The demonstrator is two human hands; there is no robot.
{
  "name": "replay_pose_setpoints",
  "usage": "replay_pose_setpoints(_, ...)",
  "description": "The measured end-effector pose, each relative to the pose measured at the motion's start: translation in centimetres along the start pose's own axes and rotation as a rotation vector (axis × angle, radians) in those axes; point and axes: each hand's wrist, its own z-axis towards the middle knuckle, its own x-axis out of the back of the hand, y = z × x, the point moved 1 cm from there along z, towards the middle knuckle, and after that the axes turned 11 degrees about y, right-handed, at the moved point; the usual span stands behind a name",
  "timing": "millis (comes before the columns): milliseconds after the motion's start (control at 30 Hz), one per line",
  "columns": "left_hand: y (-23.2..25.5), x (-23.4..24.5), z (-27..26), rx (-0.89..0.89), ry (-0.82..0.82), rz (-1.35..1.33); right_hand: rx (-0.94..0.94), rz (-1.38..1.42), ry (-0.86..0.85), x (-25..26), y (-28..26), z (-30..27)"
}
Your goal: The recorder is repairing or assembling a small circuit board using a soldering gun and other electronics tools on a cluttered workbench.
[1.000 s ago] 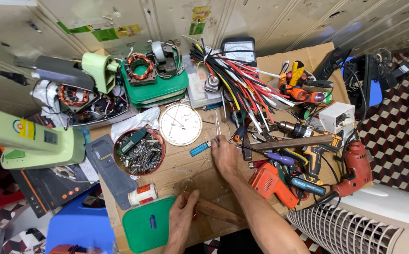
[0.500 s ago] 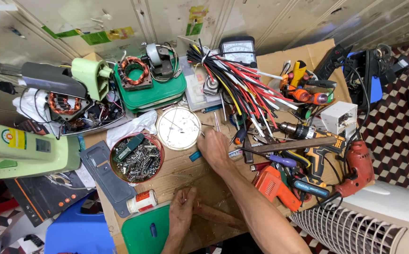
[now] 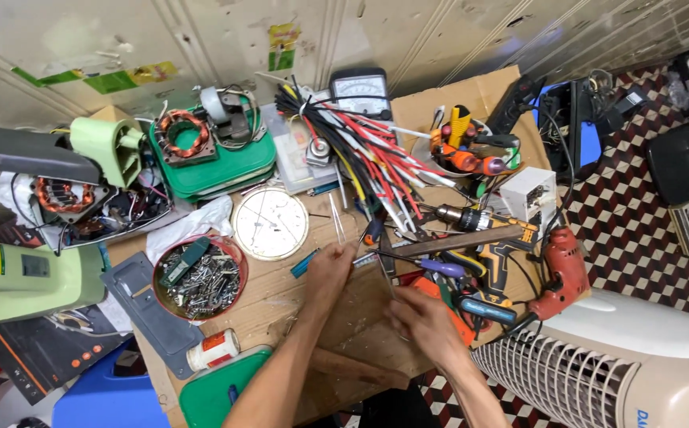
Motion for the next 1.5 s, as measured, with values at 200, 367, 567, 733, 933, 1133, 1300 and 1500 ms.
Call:
replay_pose_setpoints(200, 1.4, -3.6, 3.3, -0.585, 0.343, 0.352, -0.197, 0.281, 0.249, 5.2, -3.3, -1.2)
replay_pose_setpoints(367, 0.9, -5.5, 6.7, -0.759, 0.238, 0.641, -0.041, 0.120, 0.342, 11.3, -3.3, 2.3)
replay_pose_setpoints(567, -1.4, -6.3, 9.0, -0.684, 0.161, 0.930, 0.196, 0.025, 0.314, 19.4, -9.3, 5.3)
replay_pose_setpoints(733, -2.7, -6.7, 9.7, -0.700, 0.181, 0.925, 0.336, -0.008, 0.264, 21.2, -11.5, 9.6)
replay_pose_setpoints(933, 3.7, -4.7, 3.1, -0.394, 0.343, 0.792, 0.189, -0.377, 0.304, 17.8, -10.1, 13.9)
replay_pose_setpoints(1133, 6.3, 2.5, -0.1, -0.065, 0.693, 0.380, 0.373, -0.445, 0.413, 16.1, -9.2, 14.9)
replay_pose_setpoints(1300, 6.0, 3.0, -1.2, -0.119, 0.652, 0.010, 0.244, 0.058, 0.307, 17.0, -5.9, 17.0)
replay_pose_setpoints(1500, 3.6, -4.5, -4.9, 0.054, 0.427, 0.055, 0.356, 0.047, 0.289, 17.8, -6.4, 16.4)
